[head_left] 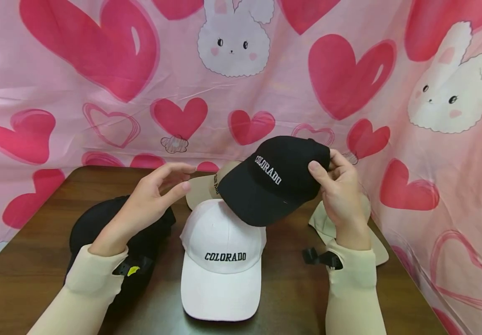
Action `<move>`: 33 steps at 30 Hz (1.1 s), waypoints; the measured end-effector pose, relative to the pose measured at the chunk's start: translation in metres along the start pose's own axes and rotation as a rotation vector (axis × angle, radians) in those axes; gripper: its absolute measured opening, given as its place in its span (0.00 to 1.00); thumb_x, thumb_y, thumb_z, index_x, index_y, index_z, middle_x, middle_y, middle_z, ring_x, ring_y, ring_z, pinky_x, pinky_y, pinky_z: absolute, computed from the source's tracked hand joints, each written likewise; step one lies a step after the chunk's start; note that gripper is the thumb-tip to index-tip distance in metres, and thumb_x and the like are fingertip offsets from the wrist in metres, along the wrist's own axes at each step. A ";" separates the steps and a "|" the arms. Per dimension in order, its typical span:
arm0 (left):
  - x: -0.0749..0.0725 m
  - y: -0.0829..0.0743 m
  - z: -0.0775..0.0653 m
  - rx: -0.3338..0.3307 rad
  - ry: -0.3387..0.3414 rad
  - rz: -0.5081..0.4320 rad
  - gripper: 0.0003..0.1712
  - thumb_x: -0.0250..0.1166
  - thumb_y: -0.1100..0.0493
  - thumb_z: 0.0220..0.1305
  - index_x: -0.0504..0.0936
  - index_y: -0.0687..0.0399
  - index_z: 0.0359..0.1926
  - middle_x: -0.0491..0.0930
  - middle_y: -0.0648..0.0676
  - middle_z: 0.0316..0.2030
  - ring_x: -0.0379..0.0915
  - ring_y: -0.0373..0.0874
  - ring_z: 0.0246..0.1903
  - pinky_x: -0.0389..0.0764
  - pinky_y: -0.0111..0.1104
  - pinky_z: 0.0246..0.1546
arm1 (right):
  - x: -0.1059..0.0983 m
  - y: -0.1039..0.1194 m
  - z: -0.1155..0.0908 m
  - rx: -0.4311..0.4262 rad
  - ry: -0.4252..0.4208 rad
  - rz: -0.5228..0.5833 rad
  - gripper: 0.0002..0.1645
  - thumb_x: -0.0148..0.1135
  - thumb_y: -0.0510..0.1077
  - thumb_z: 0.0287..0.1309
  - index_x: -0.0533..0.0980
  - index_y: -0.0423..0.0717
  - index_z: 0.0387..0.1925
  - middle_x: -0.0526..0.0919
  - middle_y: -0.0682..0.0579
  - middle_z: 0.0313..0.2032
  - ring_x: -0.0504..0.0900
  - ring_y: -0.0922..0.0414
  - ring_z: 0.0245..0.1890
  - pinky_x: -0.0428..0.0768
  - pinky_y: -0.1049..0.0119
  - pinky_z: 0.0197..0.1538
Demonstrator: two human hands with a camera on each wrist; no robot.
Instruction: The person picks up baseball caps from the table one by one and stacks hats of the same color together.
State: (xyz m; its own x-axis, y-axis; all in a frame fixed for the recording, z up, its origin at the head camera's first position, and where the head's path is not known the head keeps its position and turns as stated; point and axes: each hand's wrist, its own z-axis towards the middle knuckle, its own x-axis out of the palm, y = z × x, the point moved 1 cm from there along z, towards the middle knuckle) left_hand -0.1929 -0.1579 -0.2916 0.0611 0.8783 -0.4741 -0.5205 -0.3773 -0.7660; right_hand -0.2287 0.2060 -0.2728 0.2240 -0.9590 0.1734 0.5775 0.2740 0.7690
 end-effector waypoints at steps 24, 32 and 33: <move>-0.007 0.021 -0.002 -0.013 0.228 -0.181 0.26 0.56 0.56 0.70 0.64 0.36 0.67 0.67 0.44 0.62 0.69 0.44 0.54 0.75 0.42 0.50 | 0.077 -0.016 -0.024 0.090 0.527 0.148 0.17 0.64 0.43 0.60 0.72 0.37 0.45 0.78 0.46 0.37 0.80 0.49 0.40 0.81 0.60 0.43; -0.012 0.021 -0.006 -0.004 0.466 -0.377 0.27 0.50 0.59 0.72 0.61 0.44 0.69 0.65 0.53 0.64 0.66 0.52 0.58 0.71 0.44 0.56 | 0.092 -0.029 -0.029 0.153 0.628 0.122 0.20 0.65 0.48 0.59 0.72 0.37 0.45 0.78 0.47 0.36 0.79 0.46 0.38 0.80 0.59 0.42; -0.013 0.021 -0.006 -0.004 0.496 -0.397 0.27 0.50 0.59 0.72 0.60 0.46 0.69 0.65 0.54 0.64 0.65 0.53 0.58 0.71 0.45 0.56 | 0.093 -0.030 -0.029 0.157 0.637 0.139 0.20 0.65 0.47 0.60 0.72 0.37 0.45 0.79 0.47 0.36 0.79 0.47 0.38 0.81 0.60 0.42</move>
State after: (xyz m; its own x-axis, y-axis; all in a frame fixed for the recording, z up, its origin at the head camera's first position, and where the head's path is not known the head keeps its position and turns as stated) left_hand -0.1993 -0.1790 -0.3041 0.6364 0.7117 -0.2974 -0.3741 -0.0524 -0.9259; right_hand -0.2022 0.1111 -0.2976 0.7353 -0.6727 -0.0828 0.3997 0.3316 0.8546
